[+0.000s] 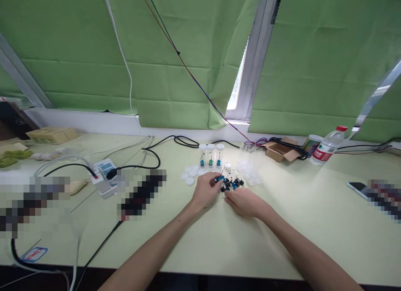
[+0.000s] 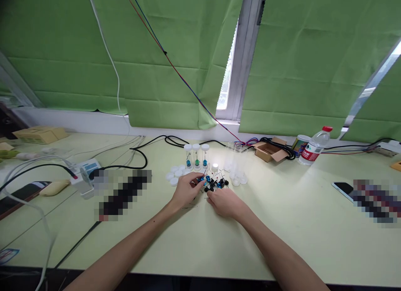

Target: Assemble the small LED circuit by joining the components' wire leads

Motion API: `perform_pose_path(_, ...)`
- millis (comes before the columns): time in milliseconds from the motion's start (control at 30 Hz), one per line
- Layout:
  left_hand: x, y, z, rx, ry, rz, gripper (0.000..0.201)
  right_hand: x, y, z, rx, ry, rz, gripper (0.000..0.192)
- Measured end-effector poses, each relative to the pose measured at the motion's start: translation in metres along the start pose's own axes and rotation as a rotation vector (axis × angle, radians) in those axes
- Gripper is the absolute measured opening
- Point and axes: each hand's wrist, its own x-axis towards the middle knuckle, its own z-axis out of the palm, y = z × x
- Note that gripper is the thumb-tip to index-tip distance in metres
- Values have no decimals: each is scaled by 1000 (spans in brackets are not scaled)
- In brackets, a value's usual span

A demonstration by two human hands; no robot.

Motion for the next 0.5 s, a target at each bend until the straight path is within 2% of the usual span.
perform_pose_path(333,0,0,0,-9,-12,-11,19,5,-8,1,-73,0,63,31)
perform_pose_path(500,0,1,0,-7,-13,-7,20,8,-10,4,-75,48,116,29)
